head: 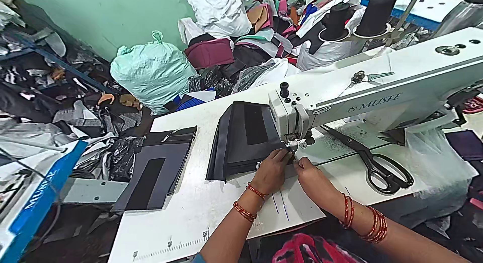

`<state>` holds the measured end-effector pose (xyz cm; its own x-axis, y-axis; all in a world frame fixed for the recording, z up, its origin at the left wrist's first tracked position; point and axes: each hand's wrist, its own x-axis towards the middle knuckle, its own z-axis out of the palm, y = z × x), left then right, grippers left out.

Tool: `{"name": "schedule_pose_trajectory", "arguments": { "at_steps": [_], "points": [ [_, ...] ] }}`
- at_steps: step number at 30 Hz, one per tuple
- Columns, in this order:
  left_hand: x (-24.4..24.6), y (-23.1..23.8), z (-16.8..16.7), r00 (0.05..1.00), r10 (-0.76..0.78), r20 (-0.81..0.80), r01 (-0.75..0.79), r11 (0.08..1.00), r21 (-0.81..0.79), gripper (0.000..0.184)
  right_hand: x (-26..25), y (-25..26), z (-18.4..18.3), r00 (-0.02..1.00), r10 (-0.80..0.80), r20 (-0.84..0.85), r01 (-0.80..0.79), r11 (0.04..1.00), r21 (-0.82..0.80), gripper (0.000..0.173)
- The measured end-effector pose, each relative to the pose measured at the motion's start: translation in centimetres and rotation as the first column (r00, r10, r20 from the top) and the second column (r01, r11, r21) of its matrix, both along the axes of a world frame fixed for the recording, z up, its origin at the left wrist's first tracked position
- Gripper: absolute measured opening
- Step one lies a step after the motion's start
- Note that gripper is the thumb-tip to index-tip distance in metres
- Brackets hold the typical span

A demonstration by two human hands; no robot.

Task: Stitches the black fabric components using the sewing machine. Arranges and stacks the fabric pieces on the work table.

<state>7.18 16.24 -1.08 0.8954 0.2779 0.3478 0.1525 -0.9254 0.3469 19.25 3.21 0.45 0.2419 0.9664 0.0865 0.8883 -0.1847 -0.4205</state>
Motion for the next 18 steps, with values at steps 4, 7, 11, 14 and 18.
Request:
{"name": "schedule_pose_trajectory", "arguments": {
  "at_steps": [4,7,11,14,18],
  "points": [
    [0.4,0.8,0.4,0.999,0.014,-0.043,-0.015,1.0,-0.027,0.045,0.4,1.0,0.0,1.0,-0.002,-0.026,0.002,1.0,0.008,0.028],
    [0.7,1.6,0.5,1.0,0.008,-0.026,-0.008,1.0,-0.03,0.042,0.9,1.9,1.4,0.995,0.002,-0.096,-0.019,0.983,-0.181,0.035],
    [0.7,2.5,0.4,1.0,-0.025,-0.002,0.025,0.999,-0.037,0.042,1.3,2.7,2.3,0.985,-0.009,-0.172,-0.044,0.952,-0.302,0.041],
    [0.7,2.3,0.4,1.0,-0.001,-0.013,0.0,0.999,-0.053,0.041,1.4,2.5,1.8,0.983,-0.009,-0.183,-0.036,0.97,-0.241,0.04],
    [0.7,0.1,0.5,0.988,0.155,-0.001,-0.153,0.978,-0.138,0.039,2.3,1.7,1.6,0.942,-0.044,-0.334,0.014,0.996,-0.092,0.038]
  ]
}}
